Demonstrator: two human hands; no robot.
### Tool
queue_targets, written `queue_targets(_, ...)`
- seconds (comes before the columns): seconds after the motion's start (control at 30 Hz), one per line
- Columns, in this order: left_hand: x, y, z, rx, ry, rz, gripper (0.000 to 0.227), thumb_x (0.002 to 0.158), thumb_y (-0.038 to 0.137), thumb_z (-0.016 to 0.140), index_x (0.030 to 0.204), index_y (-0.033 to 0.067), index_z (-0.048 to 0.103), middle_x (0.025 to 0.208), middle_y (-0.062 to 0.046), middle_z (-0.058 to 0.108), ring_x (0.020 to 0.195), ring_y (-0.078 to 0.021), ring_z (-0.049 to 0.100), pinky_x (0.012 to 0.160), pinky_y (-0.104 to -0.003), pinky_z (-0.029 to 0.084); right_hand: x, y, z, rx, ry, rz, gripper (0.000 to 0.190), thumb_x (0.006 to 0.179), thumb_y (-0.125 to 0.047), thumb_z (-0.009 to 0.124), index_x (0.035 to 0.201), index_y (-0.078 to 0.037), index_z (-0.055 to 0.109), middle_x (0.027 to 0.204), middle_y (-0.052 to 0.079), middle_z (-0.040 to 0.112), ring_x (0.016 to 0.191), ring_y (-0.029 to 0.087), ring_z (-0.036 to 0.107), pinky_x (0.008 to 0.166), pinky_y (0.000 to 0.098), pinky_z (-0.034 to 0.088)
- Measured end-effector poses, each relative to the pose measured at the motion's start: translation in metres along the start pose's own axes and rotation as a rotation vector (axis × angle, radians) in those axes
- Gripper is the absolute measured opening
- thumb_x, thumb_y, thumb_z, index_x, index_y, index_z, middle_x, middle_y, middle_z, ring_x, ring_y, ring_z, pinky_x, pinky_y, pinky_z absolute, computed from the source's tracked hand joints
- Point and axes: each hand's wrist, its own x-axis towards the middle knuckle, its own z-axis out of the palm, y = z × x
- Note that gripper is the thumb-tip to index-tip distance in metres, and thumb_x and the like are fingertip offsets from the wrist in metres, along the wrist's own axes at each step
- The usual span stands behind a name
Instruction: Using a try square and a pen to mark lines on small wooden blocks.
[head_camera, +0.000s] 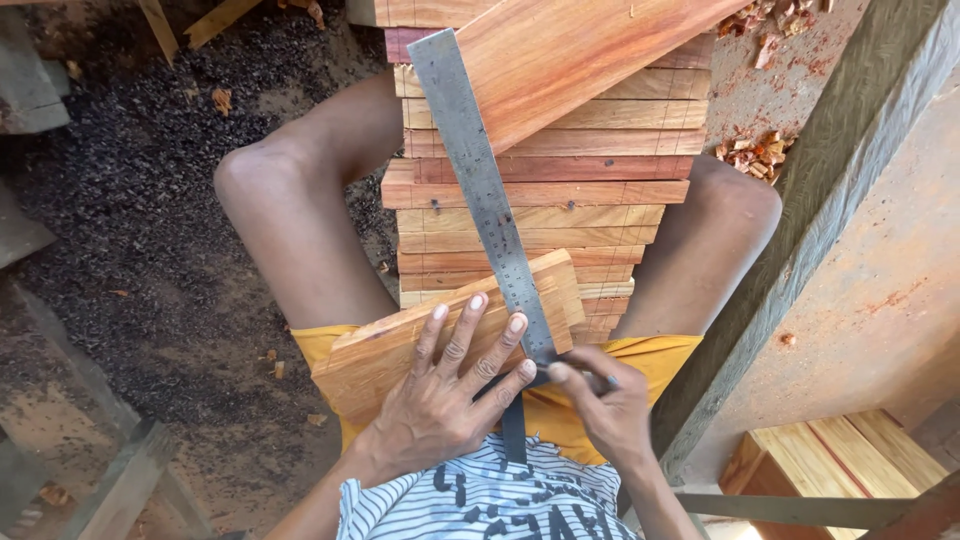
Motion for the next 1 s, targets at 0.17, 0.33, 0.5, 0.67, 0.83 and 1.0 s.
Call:
queue_targets(0.17, 0.001, 0.002, -0.005, -0.056, -0.041, 0.003, 0.040, 0.092, 0.024, 0.071, 0.130, 0.0127, 0.071, 0.163, -0.014, 0.042, 0.153, -0.0462, 0.028, 0.124, -0.061, 0.017, -0.022, -0.086, 0.002, -0.346, 0.423, -0.581, 0.058, 0.114, -0.044, 0.028, 0.120, -0.005, 0.071, 0.093, 0.005, 0.072, 0.086, 0.013, 0.070, 0.083, 0.0278, 0.060)
queue_targets(0.33, 0.007, 0.002, -0.006, -0.053, 0.003, 0.000, 0.042, 0.089, 0.023, 0.072, 0.130, 0.0144, 0.071, 0.162, -0.011, 0.043, 0.152, -0.0439, 0.031, 0.124, -0.059, 0.019, 0.003, -0.106, 0.018, -0.459, 0.292, -0.755, 0.040, 0.110, -0.027, 0.043, 0.119, 0.002, 0.070, 0.096, 0.011, 0.073, 0.085, 0.018, 0.072, 0.079, 0.0299, 0.059)
queue_targets(0.5, 0.003, 0.002, -0.005, -0.046, 0.005, -0.015, 0.041, 0.089, 0.024, 0.073, 0.128, 0.0151, 0.073, 0.162, -0.011, 0.044, 0.152, -0.0433, 0.032, 0.125, -0.057, 0.018, -0.004, -0.107, 0.018, -0.585, 0.153, -0.782, 0.019, 0.106, -0.004, 0.055, 0.114, 0.006, 0.069, 0.094, 0.017, 0.074, 0.081, 0.023, 0.073, 0.075, 0.0319, 0.058)
queue_targets(0.67, 0.005, 0.004, -0.005, -0.036, 0.022, -0.004, 0.040, 0.089, 0.024, 0.073, 0.127, 0.0152, 0.073, 0.162, -0.011, 0.044, 0.151, -0.0431, 0.032, 0.124, -0.057, 0.016, -0.029, -0.101, 0.001, -0.871, 0.104, -0.635, 0.016, 0.100, -0.009, 0.056, 0.096, -0.001, 0.069, 0.079, 0.013, 0.069, 0.071, 0.021, 0.066, 0.065, 0.0328, 0.053)
queue_targets(0.83, 0.006, 0.004, -0.012, 0.020, 0.024, 0.008, 0.041, 0.089, 0.023, 0.074, 0.130, 0.0178, 0.070, 0.163, -0.010, 0.042, 0.152, -0.0430, 0.031, 0.126, -0.056, 0.017, -0.010, -0.040, 0.014, -0.583, 0.079, -0.281, 0.019, 0.104, -0.018, 0.057, 0.104, -0.001, 0.065, 0.076, 0.003, 0.062, 0.063, 0.013, 0.055, 0.058, 0.0275, 0.045)
queue_targets(1.0, 0.003, 0.013, -0.041, 0.027, 0.069, -0.065, 0.077, 0.077, 0.043, 0.077, 0.145, 0.0153, 0.053, 0.158, -0.026, 0.034, 0.147, -0.0467, 0.026, 0.118, -0.063, 0.015, -0.018, -0.008, 0.000, -0.218, 0.075, -0.214, 0.023, 0.104, -0.022, 0.066, 0.098, 0.000, 0.071, 0.067, -0.005, 0.045, 0.059, 0.004, 0.038, 0.049, 0.0236, 0.031)
